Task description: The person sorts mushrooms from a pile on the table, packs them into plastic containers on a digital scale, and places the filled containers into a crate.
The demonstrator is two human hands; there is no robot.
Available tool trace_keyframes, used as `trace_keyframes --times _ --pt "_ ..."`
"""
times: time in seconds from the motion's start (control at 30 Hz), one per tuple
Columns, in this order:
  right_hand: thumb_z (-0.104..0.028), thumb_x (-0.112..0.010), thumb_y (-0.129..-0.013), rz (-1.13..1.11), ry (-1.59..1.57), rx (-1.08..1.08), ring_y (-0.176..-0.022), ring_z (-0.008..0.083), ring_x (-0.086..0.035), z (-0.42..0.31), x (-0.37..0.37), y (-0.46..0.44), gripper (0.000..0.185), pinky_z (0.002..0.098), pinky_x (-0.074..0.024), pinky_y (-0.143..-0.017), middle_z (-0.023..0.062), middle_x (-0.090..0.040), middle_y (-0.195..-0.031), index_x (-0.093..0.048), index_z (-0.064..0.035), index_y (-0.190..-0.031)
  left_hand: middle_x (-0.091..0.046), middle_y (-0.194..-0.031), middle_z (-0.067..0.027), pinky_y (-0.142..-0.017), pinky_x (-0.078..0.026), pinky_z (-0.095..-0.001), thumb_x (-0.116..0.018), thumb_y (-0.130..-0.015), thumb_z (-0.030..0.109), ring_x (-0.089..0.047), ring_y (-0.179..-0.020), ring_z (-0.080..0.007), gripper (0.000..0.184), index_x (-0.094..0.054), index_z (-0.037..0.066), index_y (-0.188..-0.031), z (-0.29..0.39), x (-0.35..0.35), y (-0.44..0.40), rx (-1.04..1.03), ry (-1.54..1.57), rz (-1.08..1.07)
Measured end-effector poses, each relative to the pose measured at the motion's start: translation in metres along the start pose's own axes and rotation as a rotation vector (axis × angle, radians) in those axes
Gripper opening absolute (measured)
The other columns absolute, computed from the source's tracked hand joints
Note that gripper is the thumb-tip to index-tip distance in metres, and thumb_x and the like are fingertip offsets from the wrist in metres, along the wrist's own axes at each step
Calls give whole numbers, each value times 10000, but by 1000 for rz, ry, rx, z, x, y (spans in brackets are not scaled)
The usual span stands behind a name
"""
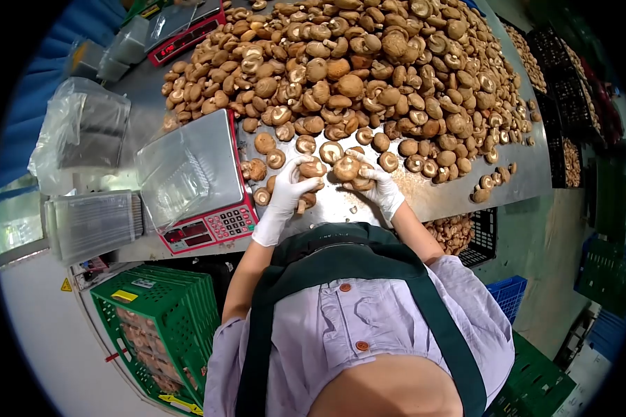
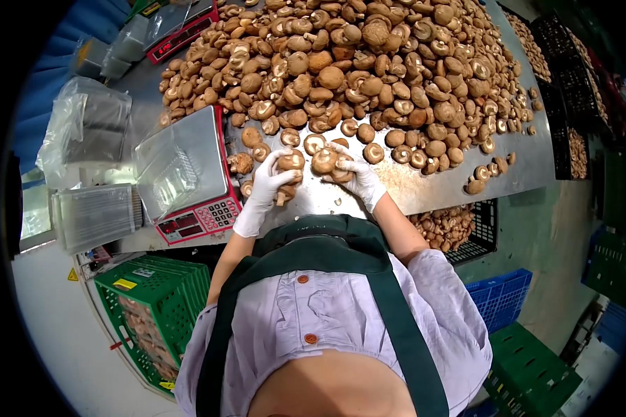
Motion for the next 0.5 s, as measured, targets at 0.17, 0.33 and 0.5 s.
trace_keyframes --times 0.17,0.33,0.5 --pt "-72 -665 -750 -12 128 23 -1095 316 -575 -1 -43 2 651 445 -544 -858 190 -505 -1265 -396 4 -1338 -529 -939 -78 -596 -519 -279 -597 -848 353 -530 -701 -156 484 -468 53 -1206 -24 14 35 320 831 -76" --pt "-103 -669 -753 -136 34 -49 -1189 315 -521 14 -83 -12 721 435 -541 -878 180 -435 -1359 -347 -4 -1391 -491 -947 -41 -582 -505 -245 -618 -847 441 -471 -671 -128 527 -473 81 -1203 -4 14 48 334 1216 -167" --pt "-123 -677 -756 -296 128 -87 -1170 316 -532 22 -143 -36 709 434 -515 -913 188 -472 -1332 -364 10 -1378 -554 -1014 -57 -526 -472 -233 -592 -869 439 -458 -609 -122 568 -430 146 -1328 55 54 64 143 1098 -30"
Point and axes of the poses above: each hand's wrist, its own y-axis away from the middle knuckle, its own x-axis out of the back of the hand, z = x × y, the point moved 9 cm from there along -y, towards the middle knuckle
